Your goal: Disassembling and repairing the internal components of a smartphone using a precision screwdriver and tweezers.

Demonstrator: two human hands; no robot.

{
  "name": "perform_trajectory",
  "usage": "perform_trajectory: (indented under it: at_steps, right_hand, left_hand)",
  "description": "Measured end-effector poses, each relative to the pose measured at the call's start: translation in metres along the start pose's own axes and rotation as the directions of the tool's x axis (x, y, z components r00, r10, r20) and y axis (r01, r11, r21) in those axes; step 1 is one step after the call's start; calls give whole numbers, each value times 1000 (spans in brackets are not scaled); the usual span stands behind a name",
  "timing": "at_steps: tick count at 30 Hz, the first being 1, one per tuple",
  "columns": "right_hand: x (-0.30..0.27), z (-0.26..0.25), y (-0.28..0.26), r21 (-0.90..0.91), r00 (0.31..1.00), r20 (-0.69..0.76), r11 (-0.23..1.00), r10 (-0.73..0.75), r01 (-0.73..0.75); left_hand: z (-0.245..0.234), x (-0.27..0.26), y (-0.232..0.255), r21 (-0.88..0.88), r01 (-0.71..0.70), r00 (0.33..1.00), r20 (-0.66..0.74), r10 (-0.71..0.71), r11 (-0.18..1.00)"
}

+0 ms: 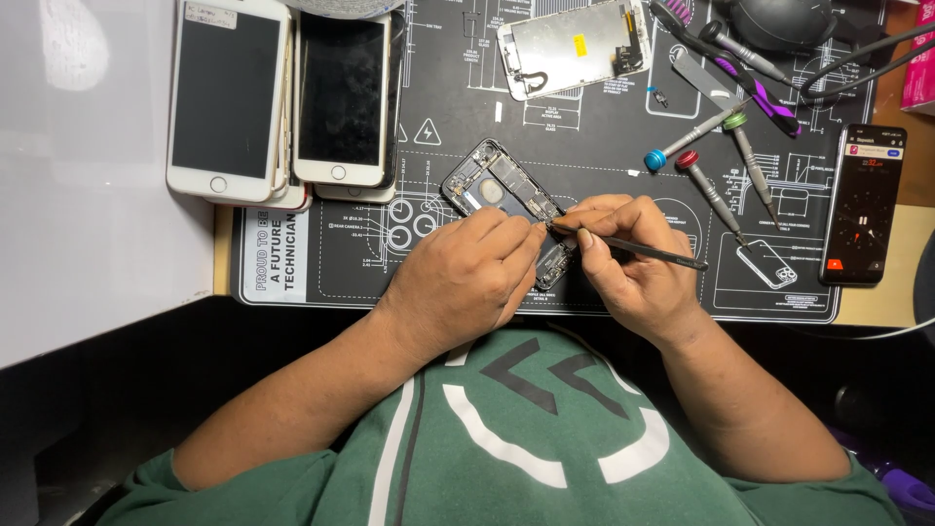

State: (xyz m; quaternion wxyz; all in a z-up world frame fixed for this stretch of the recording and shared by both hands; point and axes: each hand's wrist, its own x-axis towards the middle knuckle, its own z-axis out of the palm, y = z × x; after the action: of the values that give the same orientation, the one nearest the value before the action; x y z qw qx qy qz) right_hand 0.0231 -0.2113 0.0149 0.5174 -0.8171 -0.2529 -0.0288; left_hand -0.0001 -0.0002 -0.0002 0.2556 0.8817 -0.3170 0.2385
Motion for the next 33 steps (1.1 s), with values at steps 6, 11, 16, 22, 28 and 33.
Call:
perform_trajectory:
  at_steps: [6,11,16,22,28,33]
  right_hand:
    - [0,0,0,7,1000,1,1000,0,0]
    - [1,0,1,19,1000,-1,1000,-4,4]
    - [0,0,2,21,1000,-6,1000,-13,13]
    - [0,0,1,17,1000,-4,1000,-12,12]
    - [0,1,0,16,1000,2,1000,0,0]
    - [1,1,-1,3,1000,2,1000,-10,10]
  left_hand:
    - [-1,1,0,-5,5,1000,7,-5,1000]
    - [-1,1,0,-2,-2,1000,10,2,1000]
    - [-1,1,-1,-8,-1,1000,19,1,1000]
    - [2,0,-1,-2,-1,1000,21,1,1000]
    - [3,-2,-1,-8,4,1000,26,-4,1000]
    - [-1,2,-1,-13,-1,1000,23,1,1000]
